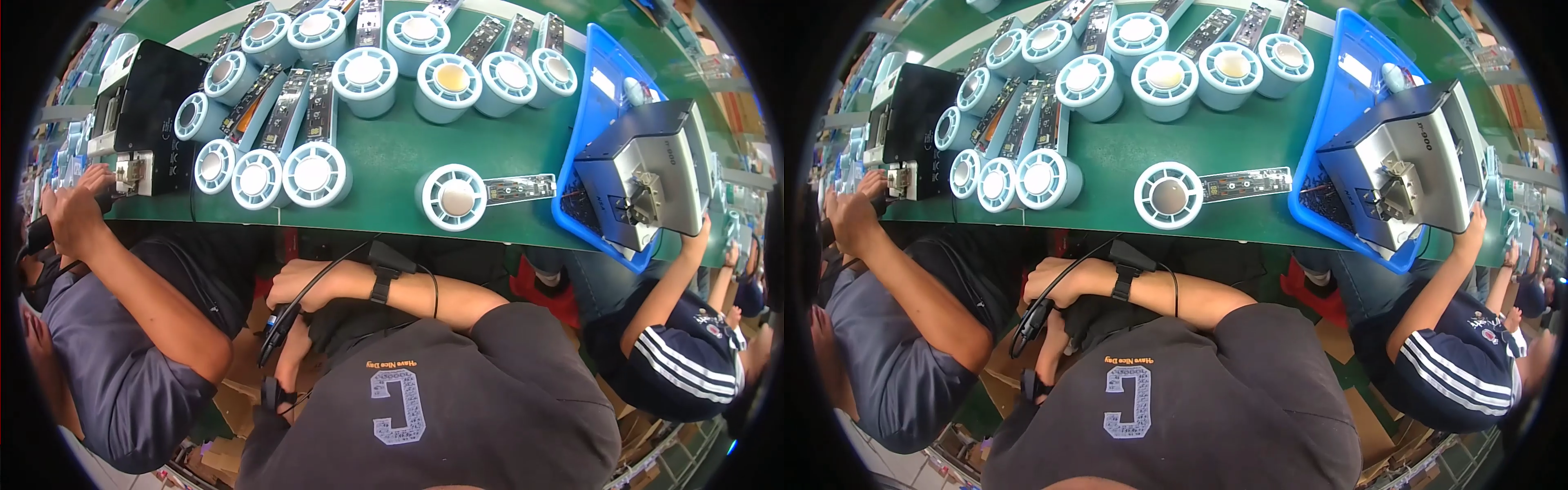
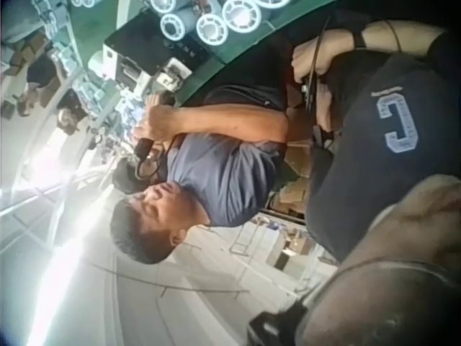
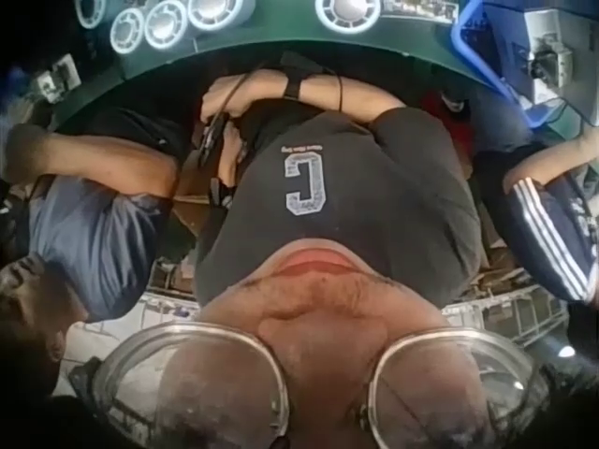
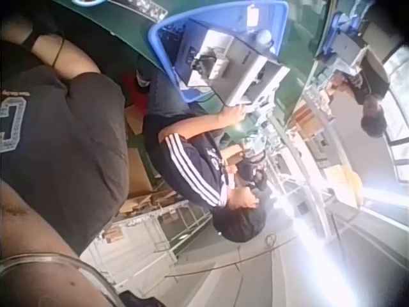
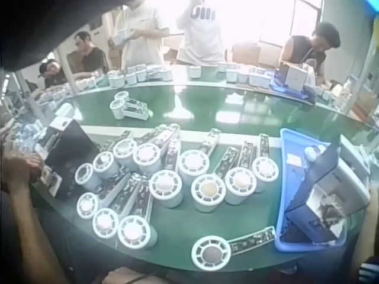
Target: The person assembles electronic devices by using a power screwdriver to fasten screws into circuit boards and fan components. They pause to refill a screw dispenser from a plastic bag before continuing to secure batteries and boards into the housings.
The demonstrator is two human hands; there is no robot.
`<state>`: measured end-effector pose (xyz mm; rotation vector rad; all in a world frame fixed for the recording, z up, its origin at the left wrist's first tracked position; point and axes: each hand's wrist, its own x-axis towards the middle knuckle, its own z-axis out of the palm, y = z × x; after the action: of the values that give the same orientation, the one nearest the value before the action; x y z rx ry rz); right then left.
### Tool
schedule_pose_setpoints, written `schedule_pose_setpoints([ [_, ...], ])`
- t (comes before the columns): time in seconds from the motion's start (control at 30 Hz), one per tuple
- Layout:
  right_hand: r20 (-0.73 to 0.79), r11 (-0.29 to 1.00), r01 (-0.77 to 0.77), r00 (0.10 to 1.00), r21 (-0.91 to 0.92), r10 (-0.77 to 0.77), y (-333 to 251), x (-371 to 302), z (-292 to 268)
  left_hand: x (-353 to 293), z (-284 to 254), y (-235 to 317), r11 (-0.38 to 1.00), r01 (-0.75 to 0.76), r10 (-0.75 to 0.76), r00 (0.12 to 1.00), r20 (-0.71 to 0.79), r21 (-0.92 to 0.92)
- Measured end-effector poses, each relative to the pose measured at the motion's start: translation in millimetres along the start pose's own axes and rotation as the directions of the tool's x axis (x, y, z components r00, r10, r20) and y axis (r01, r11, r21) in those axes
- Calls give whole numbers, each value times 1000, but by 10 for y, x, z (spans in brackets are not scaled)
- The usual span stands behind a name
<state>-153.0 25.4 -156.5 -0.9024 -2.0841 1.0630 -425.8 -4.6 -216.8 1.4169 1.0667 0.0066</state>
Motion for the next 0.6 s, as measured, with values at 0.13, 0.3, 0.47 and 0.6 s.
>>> schedule_pose_setpoints([
  [0.13, 14, 998, 17, 1000, -61, -17, 32, -6, 20, 117, 19, -609, 958, 43, -20, 996, -86, 283],
  [0.3, -22, 1000, -12, 1000, -17, 11, 61, -45, -20, 106, 171, -517, 964, 39, -22, 997, -67, 262],
  [0.47, -22, 999, -26, 999, -18, 26, 84, -49, 39, 202, 166, -33, 960, 31, -24, 999, -29, 277],
  [0.6, -48, 1000, -21, 999, 5, 21, 99, -85, 39, 130, 343, 584, 959, -65, 69, 998, -3, 276],
])
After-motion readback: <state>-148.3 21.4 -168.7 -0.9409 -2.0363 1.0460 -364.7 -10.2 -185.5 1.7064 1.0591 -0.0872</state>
